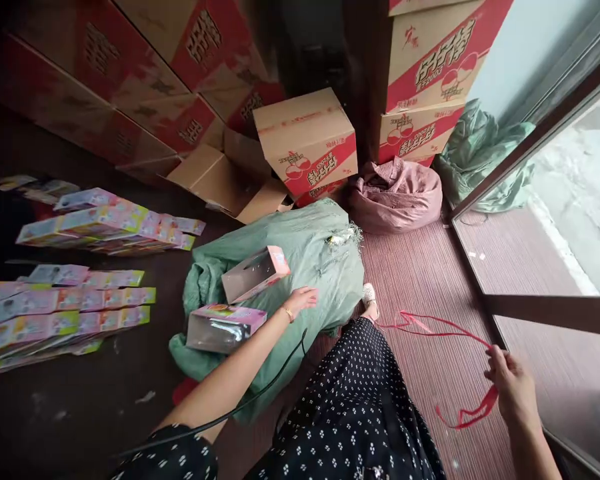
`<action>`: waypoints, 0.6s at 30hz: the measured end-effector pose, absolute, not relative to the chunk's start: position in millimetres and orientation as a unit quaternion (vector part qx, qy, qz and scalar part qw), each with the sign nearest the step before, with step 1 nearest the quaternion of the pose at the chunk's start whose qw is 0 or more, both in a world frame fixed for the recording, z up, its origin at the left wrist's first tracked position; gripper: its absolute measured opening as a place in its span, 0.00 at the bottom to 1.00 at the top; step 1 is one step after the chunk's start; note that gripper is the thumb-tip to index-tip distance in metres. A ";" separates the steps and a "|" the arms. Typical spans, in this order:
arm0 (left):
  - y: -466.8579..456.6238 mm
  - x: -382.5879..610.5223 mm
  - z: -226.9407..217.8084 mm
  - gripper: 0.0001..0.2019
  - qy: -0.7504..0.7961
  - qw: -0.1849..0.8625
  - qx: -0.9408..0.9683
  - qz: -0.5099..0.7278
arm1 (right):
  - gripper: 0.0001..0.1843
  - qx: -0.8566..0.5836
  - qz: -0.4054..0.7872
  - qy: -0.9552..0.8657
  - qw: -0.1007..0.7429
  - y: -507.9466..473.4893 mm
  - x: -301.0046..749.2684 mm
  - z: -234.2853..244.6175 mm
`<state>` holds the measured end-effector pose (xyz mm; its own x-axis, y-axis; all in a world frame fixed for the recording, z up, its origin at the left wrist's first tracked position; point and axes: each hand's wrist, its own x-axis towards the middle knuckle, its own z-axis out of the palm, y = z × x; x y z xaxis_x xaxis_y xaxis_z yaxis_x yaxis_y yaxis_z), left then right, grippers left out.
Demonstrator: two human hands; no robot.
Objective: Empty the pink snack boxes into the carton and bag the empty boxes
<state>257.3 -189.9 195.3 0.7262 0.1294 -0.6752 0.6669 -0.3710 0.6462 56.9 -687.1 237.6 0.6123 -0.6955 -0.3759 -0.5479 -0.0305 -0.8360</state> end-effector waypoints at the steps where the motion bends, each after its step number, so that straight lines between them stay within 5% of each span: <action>1: -199.1 286.2 187.2 0.08 0.242 0.470 0.808 -0.258 | 0.34 -0.713 -0.043 0.453 0.533 -689.5 68.1 237.7; 8: -243.0 461.0 133.0 0.20 0.118 0.257 0.933 -0.222 | 0.29 -0.726 0.140 0.545 0.396 -702.4 136.3 244.3; 14: -234.2 546.4 68.7 0.31 0.066 0.138 0.960 -0.235 | 0.28 -0.732 0.272 0.533 0.325 -722.6 188.5 198.7; 18: -219.6 575.9 29.9 0.23 0.036 0.038 0.962 -0.267 | 0.27 -0.742 0.338 0.507 0.279 -735.2 245.8 165.8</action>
<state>575.9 -219.6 29.9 0.8551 0.0485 -0.5161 0.0891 -0.9945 0.0543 245.8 -735.2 165.8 0.2575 -0.5643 -0.7844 -0.9410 -0.3307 -0.0710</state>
